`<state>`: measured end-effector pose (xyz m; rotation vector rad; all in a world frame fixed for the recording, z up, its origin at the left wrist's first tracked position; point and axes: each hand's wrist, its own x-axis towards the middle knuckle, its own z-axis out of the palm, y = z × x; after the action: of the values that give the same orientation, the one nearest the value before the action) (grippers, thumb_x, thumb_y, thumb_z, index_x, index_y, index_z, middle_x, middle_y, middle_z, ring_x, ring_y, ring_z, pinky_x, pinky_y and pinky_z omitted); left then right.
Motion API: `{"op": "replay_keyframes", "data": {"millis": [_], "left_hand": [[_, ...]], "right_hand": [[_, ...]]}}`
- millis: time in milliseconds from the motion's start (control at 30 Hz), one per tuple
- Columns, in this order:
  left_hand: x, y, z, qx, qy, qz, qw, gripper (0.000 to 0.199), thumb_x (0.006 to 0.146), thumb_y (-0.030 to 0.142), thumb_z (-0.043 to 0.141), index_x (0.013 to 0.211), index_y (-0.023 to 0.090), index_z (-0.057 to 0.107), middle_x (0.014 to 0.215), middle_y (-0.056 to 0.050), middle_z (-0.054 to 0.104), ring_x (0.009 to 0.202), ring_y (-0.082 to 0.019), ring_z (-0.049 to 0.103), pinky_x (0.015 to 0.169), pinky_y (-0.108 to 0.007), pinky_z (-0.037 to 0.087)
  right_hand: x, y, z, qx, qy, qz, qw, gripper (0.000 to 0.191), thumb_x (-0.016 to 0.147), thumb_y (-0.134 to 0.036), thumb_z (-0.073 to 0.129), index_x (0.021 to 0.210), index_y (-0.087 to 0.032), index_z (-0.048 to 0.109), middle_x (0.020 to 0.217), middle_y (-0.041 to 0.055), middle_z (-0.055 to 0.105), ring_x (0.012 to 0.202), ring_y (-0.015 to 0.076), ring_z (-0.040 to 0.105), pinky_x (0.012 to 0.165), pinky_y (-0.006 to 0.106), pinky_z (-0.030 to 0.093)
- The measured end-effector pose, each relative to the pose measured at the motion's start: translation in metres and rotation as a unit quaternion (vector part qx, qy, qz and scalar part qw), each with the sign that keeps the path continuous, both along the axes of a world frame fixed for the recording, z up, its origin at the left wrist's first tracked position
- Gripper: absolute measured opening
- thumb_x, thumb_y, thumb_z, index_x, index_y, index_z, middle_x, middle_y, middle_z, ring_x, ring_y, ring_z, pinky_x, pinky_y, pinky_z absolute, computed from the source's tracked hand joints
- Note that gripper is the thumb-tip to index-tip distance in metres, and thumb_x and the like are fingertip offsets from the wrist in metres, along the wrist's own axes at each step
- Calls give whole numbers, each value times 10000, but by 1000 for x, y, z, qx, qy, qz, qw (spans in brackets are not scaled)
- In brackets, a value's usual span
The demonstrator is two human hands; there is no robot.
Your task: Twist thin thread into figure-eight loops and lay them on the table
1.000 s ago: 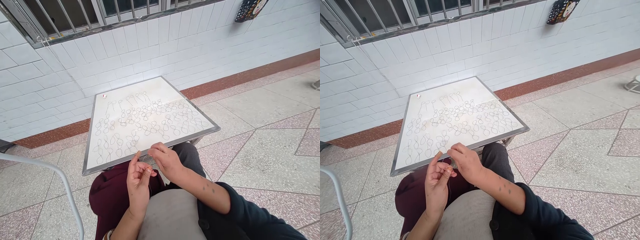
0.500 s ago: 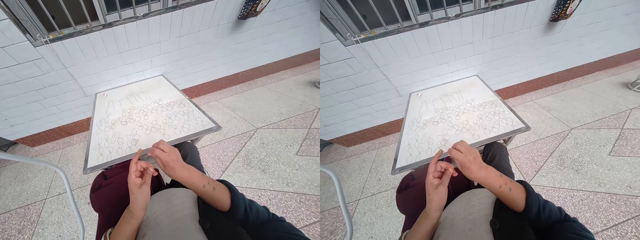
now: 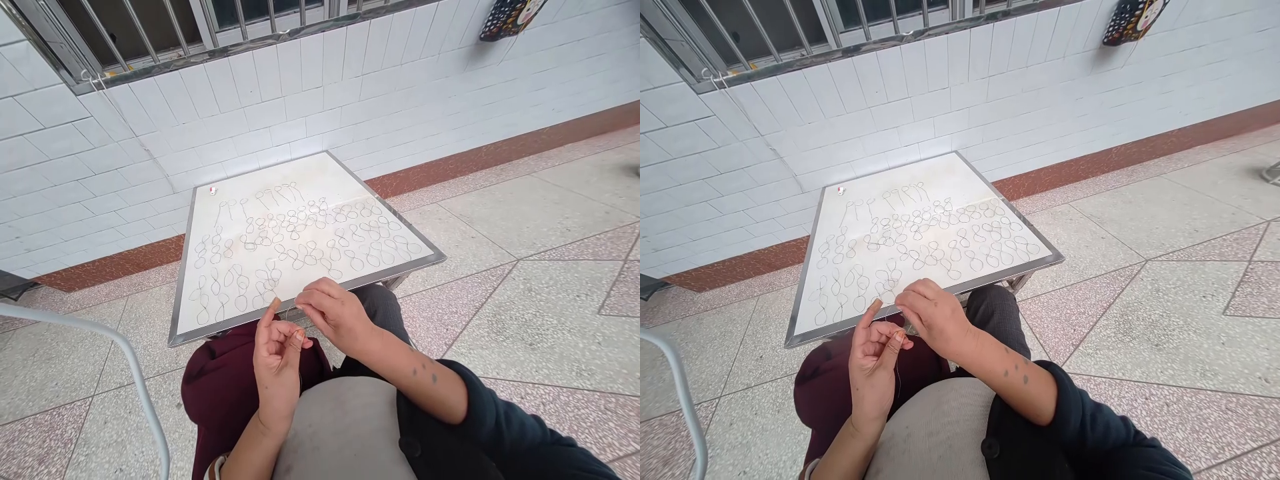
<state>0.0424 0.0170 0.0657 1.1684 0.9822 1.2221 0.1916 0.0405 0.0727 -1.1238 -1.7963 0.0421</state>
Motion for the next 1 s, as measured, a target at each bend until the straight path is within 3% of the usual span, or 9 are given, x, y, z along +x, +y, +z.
{"op": "replay_keyframes", "data": {"millis": [167, 267, 367, 467, 533, 767, 900, 1000], "left_hand": [[0, -2, 1, 0, 9, 3, 1000, 528, 861, 256, 654, 1357, 287, 474, 796, 33, 590, 693, -111, 624, 786, -297, 547], [0, 0, 2, 8, -6, 21, 1000, 507, 860, 258, 655, 1341, 275, 494, 799, 27, 593, 698, -114, 621, 781, -298, 546], [-1, 3, 3, 15, -34, 52, 998, 502, 861, 266, 656, 1338, 273, 500, 801, 25, 590, 713, -112, 615, 788, -296, 540], [-2, 5, 5, 9, -54, 87, 995, 511, 845, 262, 678, 1328, 280, 511, 798, 30, 583, 751, -104, 610, 817, -272, 523], [-1, 7, 5, 2, -66, 106, 992, 513, 830, 259, 697, 1312, 283, 524, 802, 32, 581, 782, -102, 606, 825, -255, 514], [0, 8, 6, -12, -77, 101, 992, 496, 831, 260, 695, 1302, 278, 543, 802, 30, 566, 824, -104, 592, 844, -243, 491], [0, 8, 6, -8, -74, 110, 991, 489, 828, 259, 698, 1294, 274, 552, 812, 33, 555, 807, -101, 589, 862, -256, 483], [2, 8, 6, -9, -73, 115, 991, 478, 827, 262, 698, 1284, 272, 558, 817, 30, 549, 807, -104, 583, 850, -260, 489]], "right_hand": [[-1, -2, 3, 3, 19, 16, 1000, 177, 959, -153, 476, 920, -203, 641, 839, 44, 651, 774, 158, 560, 666, 284, 490], [3, -3, 2, -35, 67, 31, 997, 188, 987, -255, 456, 1058, -225, 627, 941, 59, 655, 887, 181, 573, 769, 330, 502], [5, -9, -1, -146, 145, 55, 977, 224, 990, -341, 442, 1142, -217, 550, 997, 64, 637, 873, 169, 586, 739, 317, 506], [-4, -20, -7, -296, 187, 122, 929, 172, 939, -374, 535, 993, -210, 534, 884, 13, 636, 667, 113, 558, 580, 240, 464], [-15, -26, -13, -339, 197, 152, 907, 171, 876, -349, 625, 914, -209, 535, 816, -14, 630, 636, 101, 548, 556, 219, 440], [-30, -28, -21, -344, 284, 152, 882, 119, 893, -315, 564, 900, -200, 593, 760, -16, 622, 618, 98, 542, 582, 231, 461], [-29, -26, -20, -326, 288, 152, 887, 140, 836, -335, 649, 868, -199, 653, 836, 9, 678, 768, 139, 601, 715, 277, 488], [-33, -25, -21, -330, 304, 159, 879, 125, 832, -323, 651, 837, -200, 671, 833, 10, 688, 777, 145, 605, 742, 292, 485]]}}
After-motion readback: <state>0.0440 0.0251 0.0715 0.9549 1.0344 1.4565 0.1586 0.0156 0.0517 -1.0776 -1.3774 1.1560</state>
